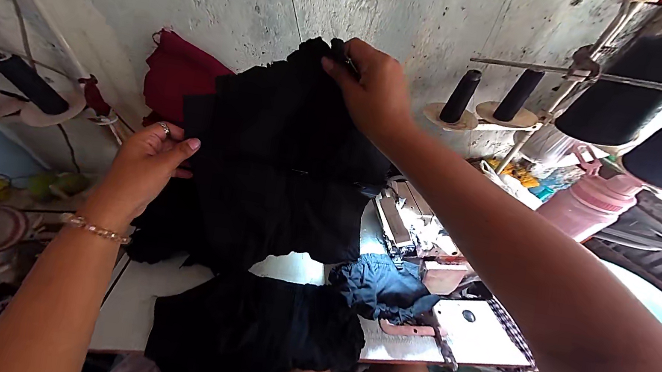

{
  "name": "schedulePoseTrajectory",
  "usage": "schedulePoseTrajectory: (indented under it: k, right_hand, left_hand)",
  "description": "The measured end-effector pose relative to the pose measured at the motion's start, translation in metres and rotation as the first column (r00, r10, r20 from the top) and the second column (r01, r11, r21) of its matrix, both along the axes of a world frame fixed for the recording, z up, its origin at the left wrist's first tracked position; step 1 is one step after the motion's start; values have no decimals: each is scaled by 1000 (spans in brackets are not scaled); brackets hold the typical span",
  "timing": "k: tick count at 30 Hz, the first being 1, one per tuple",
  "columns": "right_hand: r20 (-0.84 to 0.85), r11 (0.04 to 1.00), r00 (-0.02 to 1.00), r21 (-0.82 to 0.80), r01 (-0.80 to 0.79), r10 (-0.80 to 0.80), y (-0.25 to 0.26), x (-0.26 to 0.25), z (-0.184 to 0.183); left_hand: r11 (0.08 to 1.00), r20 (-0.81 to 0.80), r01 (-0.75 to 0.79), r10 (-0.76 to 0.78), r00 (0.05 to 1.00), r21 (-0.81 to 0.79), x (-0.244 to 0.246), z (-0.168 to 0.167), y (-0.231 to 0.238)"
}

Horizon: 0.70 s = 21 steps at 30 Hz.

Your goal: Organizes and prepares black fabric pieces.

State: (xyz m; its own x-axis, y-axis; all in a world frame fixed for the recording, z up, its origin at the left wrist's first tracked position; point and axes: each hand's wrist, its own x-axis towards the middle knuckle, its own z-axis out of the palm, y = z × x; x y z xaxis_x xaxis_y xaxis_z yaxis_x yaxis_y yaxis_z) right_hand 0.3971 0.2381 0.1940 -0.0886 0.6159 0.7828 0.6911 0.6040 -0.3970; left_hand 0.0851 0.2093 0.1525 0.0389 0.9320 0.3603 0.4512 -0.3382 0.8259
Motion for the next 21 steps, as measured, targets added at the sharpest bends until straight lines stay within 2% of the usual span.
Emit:
schedulePoseTrajectory:
  k: [4, 6, 9, 12, 14, 16, 19, 21]
  right_hand:
    - [4, 999, 1000, -40, 13, -13, 7, 3, -7]
    - [-11, 1000, 1000, 3, 5, -5, 5, 4, -11]
    - [-14, 994, 997, 82, -73, 75, -36, 2, -29]
    - [44, 961, 973, 152, -232, 228, -112, 0, -93]
    - [81, 935, 940, 104, -338, 331, -159, -5, -147]
    - [56, 905, 903, 5, -426, 425, -190, -13, -196]
    - [3, 864, 868, -105, -493, 496, -197, -24, -253]
    - [-10, 884, 894, -148, -444, 447, -181, -29, -263]
  left_hand:
    - [1000, 7, 7, -7, 1000, -8, 2, -10, 7]
    - [999, -5, 36, -36, 999, 9, 2, -13, 6]
    - [990, -197, 130, -119, 973, 46, -14, -21, -22]
    - [968, -331, 240, -204, 921, 73, -50, -60, -71]
    - [924, -324, 381, -355, 877, 20, -67, -102, -106]
    - [877, -253, 468, -480, 840, -110, -78, -143, -132]
    - [842, -150, 461, -513, 845, -281, -86, -190, -158]
    - [821, -63, 438, -492, 868, -367, -91, -206, -164]
